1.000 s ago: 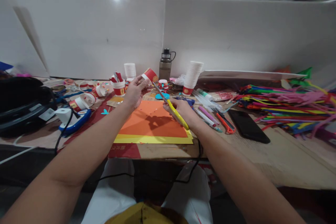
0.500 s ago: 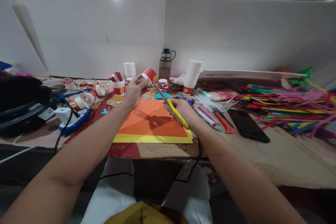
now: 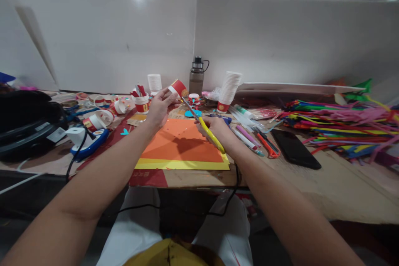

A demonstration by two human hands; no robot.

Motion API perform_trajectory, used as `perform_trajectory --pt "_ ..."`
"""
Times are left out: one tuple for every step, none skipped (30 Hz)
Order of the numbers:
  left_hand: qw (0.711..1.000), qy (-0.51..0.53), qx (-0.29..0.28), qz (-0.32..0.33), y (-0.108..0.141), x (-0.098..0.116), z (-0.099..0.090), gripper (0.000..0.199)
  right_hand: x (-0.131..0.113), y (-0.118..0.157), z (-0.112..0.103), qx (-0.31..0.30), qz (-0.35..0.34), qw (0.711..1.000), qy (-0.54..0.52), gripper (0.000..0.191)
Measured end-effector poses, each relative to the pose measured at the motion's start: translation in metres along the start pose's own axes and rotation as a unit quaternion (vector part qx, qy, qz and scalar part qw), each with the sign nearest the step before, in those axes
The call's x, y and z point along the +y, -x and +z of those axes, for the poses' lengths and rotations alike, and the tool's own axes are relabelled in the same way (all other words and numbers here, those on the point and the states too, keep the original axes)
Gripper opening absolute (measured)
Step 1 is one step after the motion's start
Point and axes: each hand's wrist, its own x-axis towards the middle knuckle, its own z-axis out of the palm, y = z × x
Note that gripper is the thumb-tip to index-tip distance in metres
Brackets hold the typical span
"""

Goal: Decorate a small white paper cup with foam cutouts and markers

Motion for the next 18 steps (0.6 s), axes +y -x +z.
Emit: perform_trajectory --pt "1.000 0.001 -0.002 0.001 0.0000 -0.0001 -0.0001 0.036 0.0000 0.0000 0.0001 0.001 -0.002 1.000 0.000 0.024" --pt "1.000 0.002 -0.004 0.003 0.0000 -0.0002 -0.0002 0.036 0.0000 0.0001 0.0002 0.004 -0.005 1.000 -0.001 0.024" --pt "1.000 0.003 -0.006 0.006 0.0000 -0.0001 -0.0002 0.037 0.0000 0.0002 0.0003 0.005 -0.008 1.000 -0.003 0.024" --pt "1.000 0.002 -0.007 0.008 0.0000 0.0000 -0.0001 0.038 0.0001 0.0003 0.0004 0.007 -0.010 1.000 -0.005 0.024" --pt "1.000 0.001 -0.007 0.010 0.0000 0.0001 0.0002 0.039 0.0002 0.0003 0.0006 0.010 -0.013 1.000 -0.007 0.024" --pt "1.000 -0.001 -0.005 0.011 0.0000 0.0001 0.0005 0.039 0.0004 0.0004 0.0008 0.010 -0.015 1.000 -0.008 0.024" --pt "1.000 -0.004 -0.003 0.013 -0.0001 0.0000 0.0007 0.040 0.0007 0.0004 0.0011 0.011 -0.017 1.000 -0.009 0.024" --pt "1.000 -0.008 -0.001 0.016 -0.0001 -0.0002 0.0007 0.041 0.0010 0.0004 0.0014 0.012 -0.019 1.000 -0.010 0.025" --pt "1.000 -0.015 0.001 0.021 -0.0002 -0.0008 0.0005 0.042 0.0015 0.0004 0.0019 0.015 -0.019 1.000 -0.012 0.025" --pt "0.999 -0.024 0.001 0.029 -0.0004 -0.0015 -0.0001 0.043 0.0020 0.0003 0.0024 0.018 -0.019 1.000 -0.013 0.026" --pt "0.998 -0.037 -0.001 0.042 -0.0006 -0.0024 -0.0009 0.046 0.0025 0.0002 0.0030 0.023 -0.018 0.999 -0.015 0.026" --pt "0.997 -0.055 -0.006 0.059 -0.0009 -0.0034 -0.0020 0.048 0.0031 0.0001 0.0036 0.027 -0.017 0.999 -0.017 0.026" --pt "0.994 -0.075 -0.012 0.079 -0.0012 -0.0045 -0.0032 0.051 0.0037 -0.0001 0.0041 0.031 -0.017 0.999 -0.017 0.025" --pt "0.990 -0.096 -0.017 0.101 -0.0016 -0.0055 -0.0044 0.054 0.0042 -0.0004 0.0046 0.033 -0.016 0.999 -0.017 0.025" --pt "0.986 -0.114 -0.023 0.122 -0.0019 -0.0065 -0.0054 0.056 0.0045 -0.0006 0.0048 0.035 -0.015 0.999 -0.016 0.025" --pt "0.981 -0.129 -0.028 0.141 -0.0023 -0.0074 -0.0062 0.057 0.0047 -0.0008 0.0050 0.036 -0.012 0.999 -0.013 0.025" --pt "0.977 -0.141 -0.032 0.156 -0.0027 -0.0082 -0.0068 0.058 0.0047 -0.0009 0.0049 0.037 -0.010 0.999 -0.010 0.025" --pt "0.974 -0.151 -0.036 0.167 -0.0031 -0.0090 -0.0070 0.059 0.0046 -0.0009 0.0048 0.039 -0.007 0.999 -0.006 0.025"
